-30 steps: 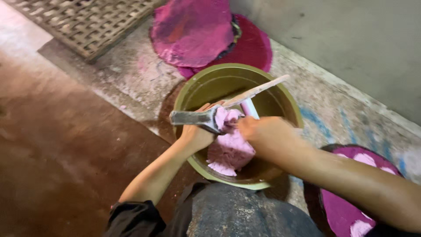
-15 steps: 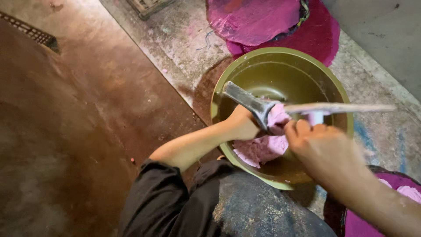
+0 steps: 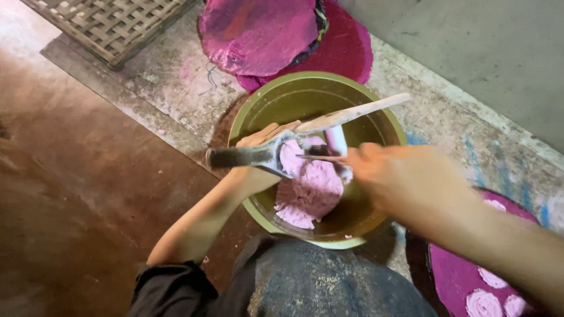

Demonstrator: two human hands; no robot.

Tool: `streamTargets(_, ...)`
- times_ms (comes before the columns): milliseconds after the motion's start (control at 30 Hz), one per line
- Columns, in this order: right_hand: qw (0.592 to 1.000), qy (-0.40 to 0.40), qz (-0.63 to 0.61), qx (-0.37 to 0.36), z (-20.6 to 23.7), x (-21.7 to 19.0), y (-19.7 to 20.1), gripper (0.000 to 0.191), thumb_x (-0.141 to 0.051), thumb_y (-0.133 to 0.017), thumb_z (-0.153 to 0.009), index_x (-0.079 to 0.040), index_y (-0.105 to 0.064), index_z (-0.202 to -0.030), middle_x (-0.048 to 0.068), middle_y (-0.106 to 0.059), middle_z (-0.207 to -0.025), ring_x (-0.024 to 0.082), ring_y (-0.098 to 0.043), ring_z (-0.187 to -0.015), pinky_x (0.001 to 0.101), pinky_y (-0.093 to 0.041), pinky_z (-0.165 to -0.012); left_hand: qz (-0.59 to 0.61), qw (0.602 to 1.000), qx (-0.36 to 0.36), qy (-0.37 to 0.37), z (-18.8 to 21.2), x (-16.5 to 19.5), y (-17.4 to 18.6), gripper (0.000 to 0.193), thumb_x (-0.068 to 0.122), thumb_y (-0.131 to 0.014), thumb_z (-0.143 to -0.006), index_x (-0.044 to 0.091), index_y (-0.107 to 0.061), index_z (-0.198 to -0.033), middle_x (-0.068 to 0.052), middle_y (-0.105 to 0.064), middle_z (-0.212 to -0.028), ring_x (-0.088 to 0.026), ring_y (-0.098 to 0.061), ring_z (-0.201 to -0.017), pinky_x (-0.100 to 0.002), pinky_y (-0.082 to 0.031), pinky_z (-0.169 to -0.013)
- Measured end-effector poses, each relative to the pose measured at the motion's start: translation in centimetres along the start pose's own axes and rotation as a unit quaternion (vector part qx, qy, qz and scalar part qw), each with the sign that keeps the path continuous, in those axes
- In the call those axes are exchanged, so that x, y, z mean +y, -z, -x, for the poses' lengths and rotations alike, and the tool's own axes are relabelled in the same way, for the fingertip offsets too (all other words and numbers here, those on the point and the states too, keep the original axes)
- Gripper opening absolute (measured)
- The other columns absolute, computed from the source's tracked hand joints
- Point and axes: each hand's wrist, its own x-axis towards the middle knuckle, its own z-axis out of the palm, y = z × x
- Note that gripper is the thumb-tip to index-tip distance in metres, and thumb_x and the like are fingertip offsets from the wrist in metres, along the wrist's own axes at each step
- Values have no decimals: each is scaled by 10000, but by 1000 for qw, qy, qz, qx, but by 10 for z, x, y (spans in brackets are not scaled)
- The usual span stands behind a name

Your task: The person loads pink paste from a bowl into a hand-held wooden extruder tool, then squeezes rosette shapes one at a time onto round pink boards, building up rows of rosettes. Earlier they lift a finished decorated board and tie it with green string.

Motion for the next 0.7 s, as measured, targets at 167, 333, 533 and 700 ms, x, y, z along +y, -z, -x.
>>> streamTargets(167,993,82,68,47,-37,-46,-1,303,-145,-660,-770,-16,-613,-1040,94,-659,-821,239,-712,-658,358,-573,-524,39,999,-4,14,11,-2,-25,406,133,-747,-894,113,-667,-1292,-101,-732,-1151,-264,-728,-1052,-377,-580,-908)
streamTargets(333,988,-90,-87,94,9,-12,15,355,-216,-663,-936,-128,-625,-1278,53,-689,-908,260,-713,-693,391,-564,-587,2,995,23,100,0,-25,-2,147,121,-745,-899,163,-745,-1041,-48,-779,-1055,-210,-761,-924,-350,-603,-806)
streamTargets(533,821,45,-386,417,-33,-44,-60,600,18,-652,-891,-63,-526,-1472,290,-635,-1343,427,-692,-1125,474,-514,-979,-132,974,181,15,-18,-14,-6,488,152,-764,-797,-21,-663,-1242,-177,-707,-1227,-339,-722,-1005,-407,-579,-823)
streamTargets(700,798,1,-546,256,-29,-50,-117,489,-106,-656,-970,-114,-570,-1452,196,-762,-1097,235,-777,-888,388,-581,-821,-142,977,161,-3,-26,-19,1,415,207,-796,-853,16,-667,-1198,-189,-656,-1381,-322,-714,-1069,-426,-584,-893)
